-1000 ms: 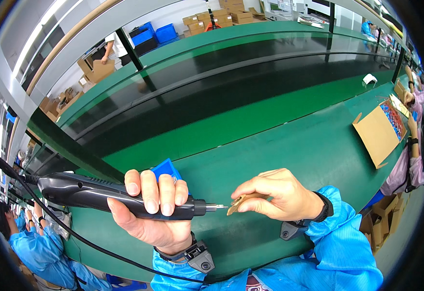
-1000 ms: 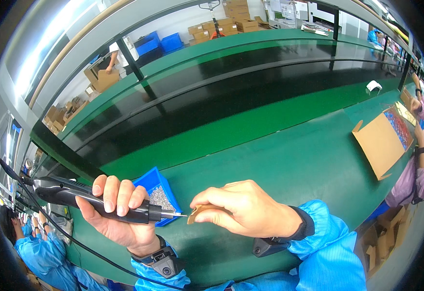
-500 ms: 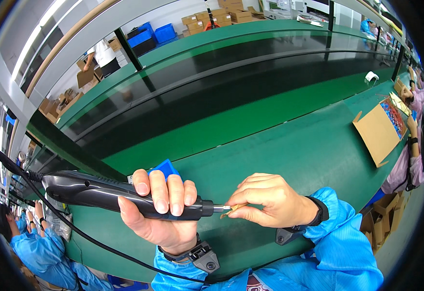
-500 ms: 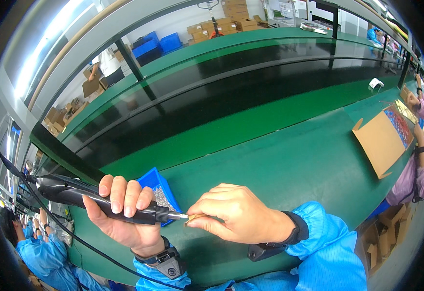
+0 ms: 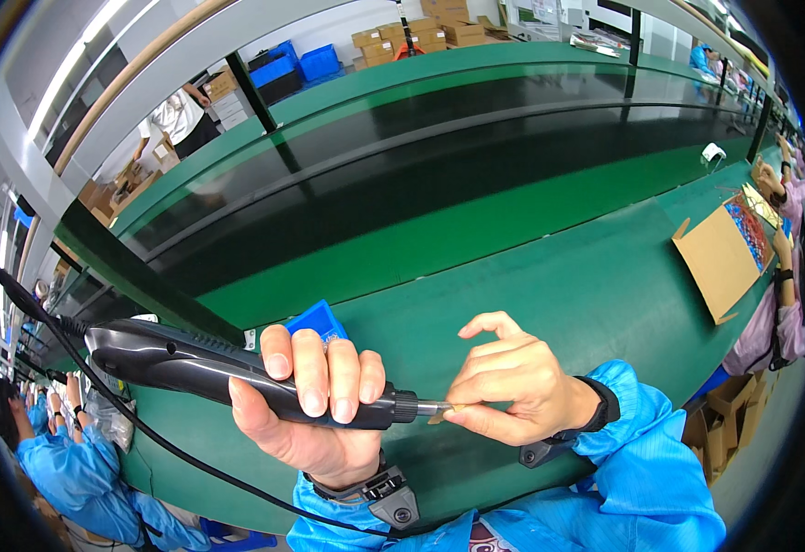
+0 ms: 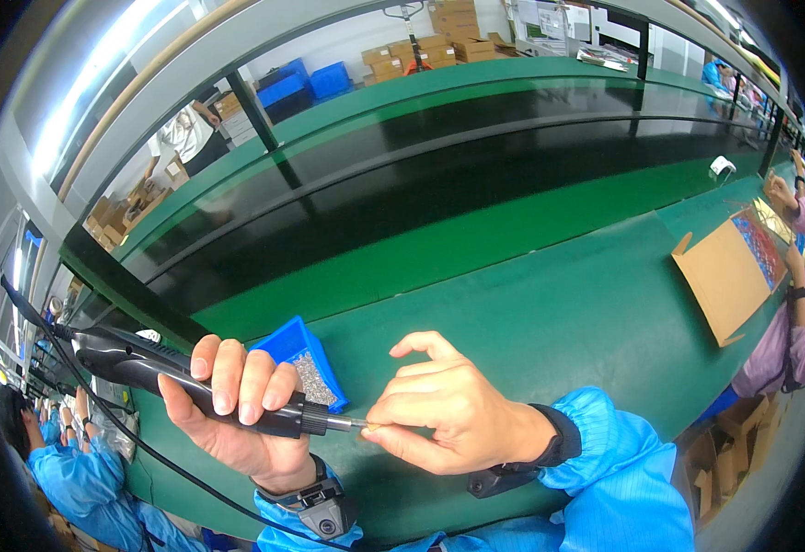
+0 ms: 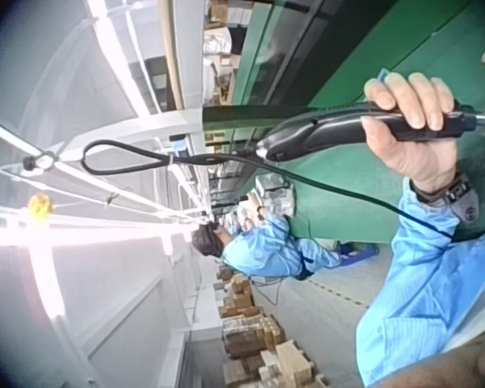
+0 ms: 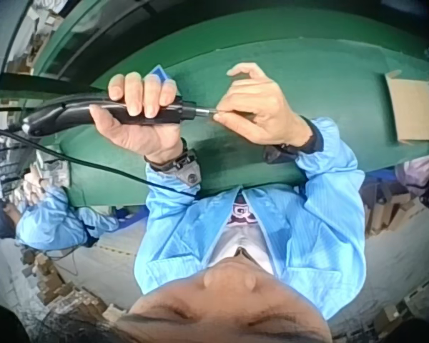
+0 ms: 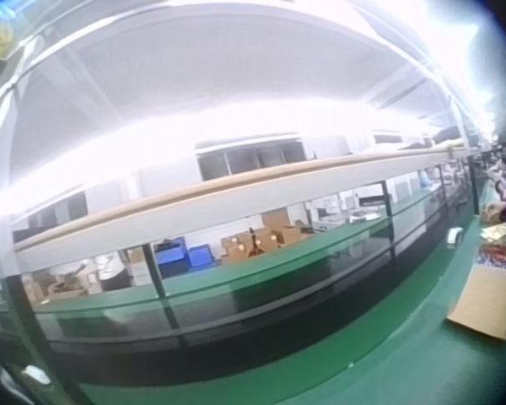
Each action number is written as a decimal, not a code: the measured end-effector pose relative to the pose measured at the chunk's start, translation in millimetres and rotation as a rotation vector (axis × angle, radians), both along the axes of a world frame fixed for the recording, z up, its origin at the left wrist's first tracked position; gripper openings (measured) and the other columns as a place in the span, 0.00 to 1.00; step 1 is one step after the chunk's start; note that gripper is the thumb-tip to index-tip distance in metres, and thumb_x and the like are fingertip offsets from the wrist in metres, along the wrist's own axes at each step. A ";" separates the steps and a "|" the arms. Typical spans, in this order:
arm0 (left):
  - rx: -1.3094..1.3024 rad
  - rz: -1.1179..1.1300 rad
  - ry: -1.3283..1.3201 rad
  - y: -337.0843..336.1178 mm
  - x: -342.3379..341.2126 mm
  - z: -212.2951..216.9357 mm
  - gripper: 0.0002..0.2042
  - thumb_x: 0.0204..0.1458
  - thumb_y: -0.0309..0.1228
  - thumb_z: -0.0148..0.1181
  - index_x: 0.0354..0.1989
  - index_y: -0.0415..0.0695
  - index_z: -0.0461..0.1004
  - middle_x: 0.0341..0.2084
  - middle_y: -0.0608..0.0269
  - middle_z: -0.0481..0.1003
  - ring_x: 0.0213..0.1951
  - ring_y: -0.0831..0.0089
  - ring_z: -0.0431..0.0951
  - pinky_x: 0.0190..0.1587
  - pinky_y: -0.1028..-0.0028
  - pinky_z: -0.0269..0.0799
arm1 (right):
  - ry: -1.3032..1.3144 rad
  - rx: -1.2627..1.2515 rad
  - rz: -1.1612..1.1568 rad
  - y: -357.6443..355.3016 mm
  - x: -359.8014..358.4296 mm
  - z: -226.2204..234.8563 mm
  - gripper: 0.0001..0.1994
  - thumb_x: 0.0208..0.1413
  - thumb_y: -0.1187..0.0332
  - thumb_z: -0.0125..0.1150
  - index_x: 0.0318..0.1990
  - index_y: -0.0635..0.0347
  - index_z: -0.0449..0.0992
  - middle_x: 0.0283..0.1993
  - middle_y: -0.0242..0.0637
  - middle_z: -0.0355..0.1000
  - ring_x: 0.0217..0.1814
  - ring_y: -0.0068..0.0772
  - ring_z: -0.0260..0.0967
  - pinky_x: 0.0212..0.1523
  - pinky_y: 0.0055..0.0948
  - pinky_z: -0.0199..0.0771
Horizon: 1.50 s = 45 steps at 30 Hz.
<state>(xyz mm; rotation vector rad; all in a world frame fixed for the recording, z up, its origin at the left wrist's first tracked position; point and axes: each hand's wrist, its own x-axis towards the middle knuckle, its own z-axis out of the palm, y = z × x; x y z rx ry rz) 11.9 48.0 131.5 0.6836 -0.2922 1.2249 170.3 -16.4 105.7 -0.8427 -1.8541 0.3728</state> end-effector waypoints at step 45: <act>0.041 -0.072 -0.013 3.4 -3.6 1.5 0.13 0.53 0.42 0.47 0.32 0.44 0.60 0.15 0.69 0.61 0.18 0.79 0.62 0.23 0.76 0.58 | 0.317 -0.002 -0.040 -11.8 -11.6 5.6 0.11 0.40 0.75 0.65 0.33 0.65 0.71 0.28 0.38 0.68 0.26 0.25 0.69 0.24 0.20 0.68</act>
